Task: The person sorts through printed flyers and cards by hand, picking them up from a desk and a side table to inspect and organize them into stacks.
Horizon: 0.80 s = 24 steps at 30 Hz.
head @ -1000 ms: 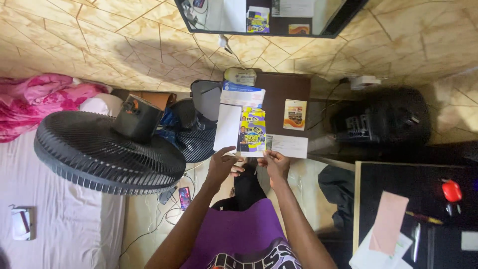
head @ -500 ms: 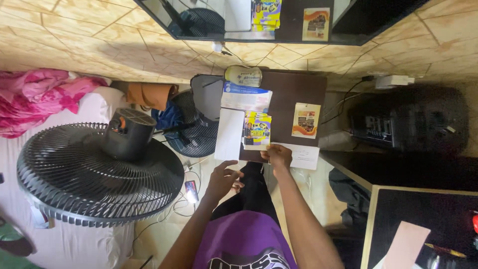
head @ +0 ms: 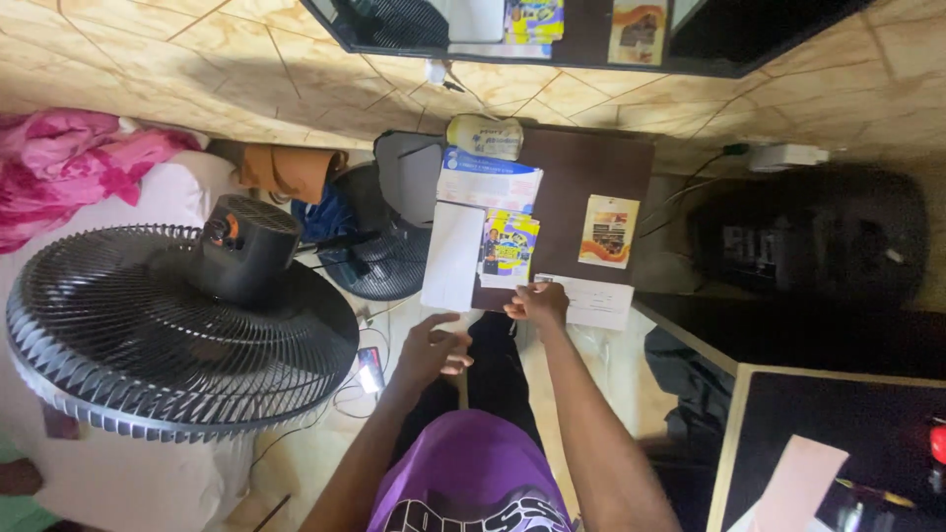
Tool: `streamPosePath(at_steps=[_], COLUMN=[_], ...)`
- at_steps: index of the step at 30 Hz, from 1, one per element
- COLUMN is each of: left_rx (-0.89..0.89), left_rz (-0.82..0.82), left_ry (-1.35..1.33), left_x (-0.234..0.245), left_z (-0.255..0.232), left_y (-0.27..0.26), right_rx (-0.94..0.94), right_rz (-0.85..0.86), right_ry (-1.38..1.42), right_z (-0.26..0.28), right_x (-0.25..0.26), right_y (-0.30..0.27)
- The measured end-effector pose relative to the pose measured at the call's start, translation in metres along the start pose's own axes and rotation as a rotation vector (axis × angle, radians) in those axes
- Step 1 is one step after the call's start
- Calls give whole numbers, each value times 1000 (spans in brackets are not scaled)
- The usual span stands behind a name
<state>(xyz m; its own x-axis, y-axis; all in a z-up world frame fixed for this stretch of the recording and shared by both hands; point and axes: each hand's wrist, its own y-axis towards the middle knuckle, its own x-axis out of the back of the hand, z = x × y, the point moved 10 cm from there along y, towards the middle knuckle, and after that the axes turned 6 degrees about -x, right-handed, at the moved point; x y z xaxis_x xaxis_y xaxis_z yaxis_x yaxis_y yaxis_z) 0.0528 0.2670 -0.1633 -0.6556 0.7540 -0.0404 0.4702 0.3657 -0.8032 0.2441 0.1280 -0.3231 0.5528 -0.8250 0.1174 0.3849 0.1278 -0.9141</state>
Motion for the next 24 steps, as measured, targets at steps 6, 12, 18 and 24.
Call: streamPosePath(at_steps=[6, 12, 18, 24], left_rx=[-171, -303, -340, -379], left_rz=[71, 152, 168, 198], left_ry=[-92, 3, 43, -10], left_x=[-3, 7, 33, 56], left_z=[-35, -65, -32, 7], left_y=[-1, -57, -92, -139], right_rx=[143, 242, 363, 463], right_rz=[257, 241, 253, 296], right_ry=[65, 159, 310, 383], right_z=[9, 5, -35, -88], right_x=[-17, -19, -38, -55], right_y=[-40, -117, -195, -266])
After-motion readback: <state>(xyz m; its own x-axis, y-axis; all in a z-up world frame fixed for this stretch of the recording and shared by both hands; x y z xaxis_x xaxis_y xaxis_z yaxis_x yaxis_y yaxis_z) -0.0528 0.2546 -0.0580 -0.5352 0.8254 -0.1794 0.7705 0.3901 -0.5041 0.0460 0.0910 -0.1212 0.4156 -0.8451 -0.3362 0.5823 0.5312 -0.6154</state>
